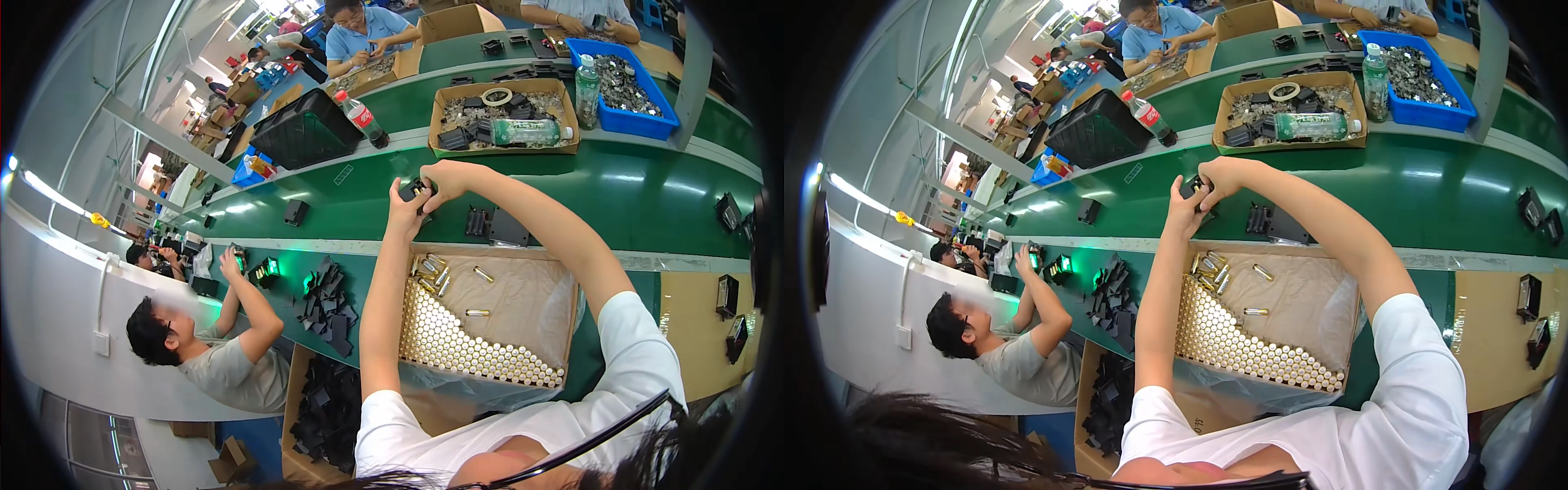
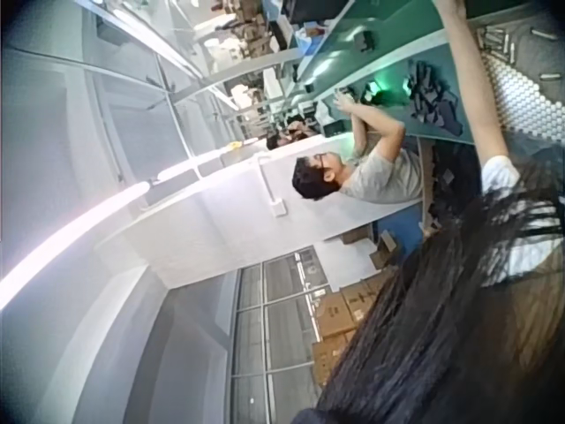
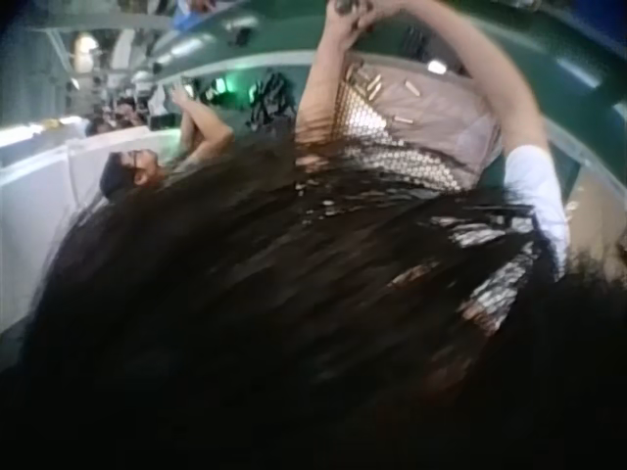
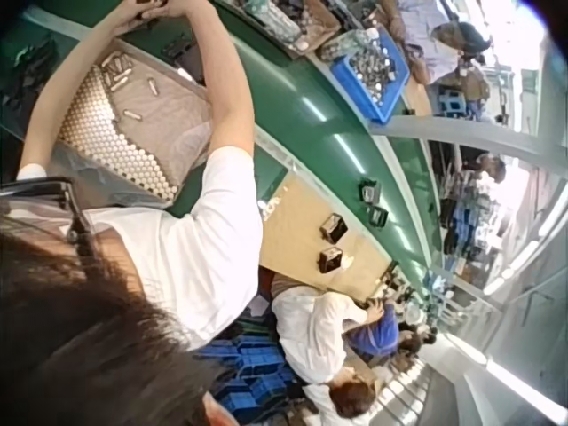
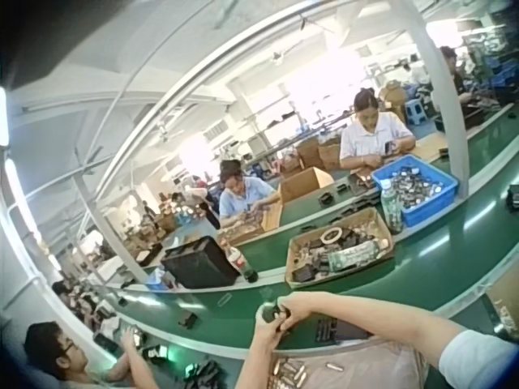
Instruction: The person takes batteries from a box, inserts them into battery holders, attaches the holders to plastic device casings, and places the assembled units onto the conveyor table.
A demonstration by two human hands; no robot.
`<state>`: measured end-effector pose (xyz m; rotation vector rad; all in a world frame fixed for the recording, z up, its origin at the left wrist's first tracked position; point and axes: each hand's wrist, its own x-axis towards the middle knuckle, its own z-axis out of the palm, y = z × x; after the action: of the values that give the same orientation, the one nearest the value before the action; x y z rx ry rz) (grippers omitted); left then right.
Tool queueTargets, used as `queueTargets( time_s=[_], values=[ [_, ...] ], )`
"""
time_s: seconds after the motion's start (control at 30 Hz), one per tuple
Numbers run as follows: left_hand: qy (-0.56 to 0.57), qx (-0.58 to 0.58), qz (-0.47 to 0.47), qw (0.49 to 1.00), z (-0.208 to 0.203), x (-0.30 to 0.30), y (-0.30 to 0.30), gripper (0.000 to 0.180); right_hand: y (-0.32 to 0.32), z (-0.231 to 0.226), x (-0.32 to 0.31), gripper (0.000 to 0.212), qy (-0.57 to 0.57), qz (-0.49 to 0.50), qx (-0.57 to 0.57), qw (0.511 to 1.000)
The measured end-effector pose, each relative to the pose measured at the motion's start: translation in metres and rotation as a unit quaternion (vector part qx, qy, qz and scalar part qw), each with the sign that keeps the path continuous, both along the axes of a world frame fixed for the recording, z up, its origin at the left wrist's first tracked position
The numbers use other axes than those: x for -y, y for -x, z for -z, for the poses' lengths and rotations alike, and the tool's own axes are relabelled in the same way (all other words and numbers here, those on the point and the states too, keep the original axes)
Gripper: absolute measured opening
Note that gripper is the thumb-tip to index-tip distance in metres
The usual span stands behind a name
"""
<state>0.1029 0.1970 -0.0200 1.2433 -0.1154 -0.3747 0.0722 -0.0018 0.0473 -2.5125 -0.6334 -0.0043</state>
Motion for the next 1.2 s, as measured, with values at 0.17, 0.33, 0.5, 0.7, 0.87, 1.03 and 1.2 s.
queueTargets(
  time_s=[0.17, 0.33, 0.5, 0.7, 0.87, 1.03, 1.2],
  values=[
    [-0.059, 0.007, -0.029, 0.998, -0.003, -0.006, -0.008, 0.086, -0.025, 0.005, 0.004, 0.033, -0.224, 0.004, -0.099, 0.97],
    [-0.091, -0.003, -0.04, 0.995, -0.004, -0.024, -0.021, 0.076, -0.041, 0.019, -0.018, 0.03, -0.243, -0.018, 0.018, 0.97],
    [-0.083, -0.01, -0.052, 0.995, -0.007, -0.021, -0.025, 0.066, -0.055, 0.04, -0.039, 0.029, -0.29, 0.014, 0.201, 0.936],
    [-0.138, 0.018, -0.107, 0.984, -0.016, -0.056, -0.023, 0.056, -0.048, 0.006, -0.06, 0.023, -0.292, -0.004, 0.056, 0.955],
    [-0.107, 0.006, -0.079, 0.991, -0.017, -0.042, -0.031, 0.052, -0.082, 0.025, -0.044, 0.024, -0.109, -0.06, 0.069, 0.99],
    [-0.129, 0.018, -0.093, 0.987, -0.015, -0.061, -0.034, 0.048, -0.083, 0.036, -0.086, 0.022, -0.183, 0.012, 0.175, 0.967],
    [-0.117, 0.013, -0.148, 0.982, -0.019, -0.057, -0.044, 0.044, -0.082, 0.058, -0.095, 0.023, -0.013, 0.019, 0.304, 0.953]
  ],
)
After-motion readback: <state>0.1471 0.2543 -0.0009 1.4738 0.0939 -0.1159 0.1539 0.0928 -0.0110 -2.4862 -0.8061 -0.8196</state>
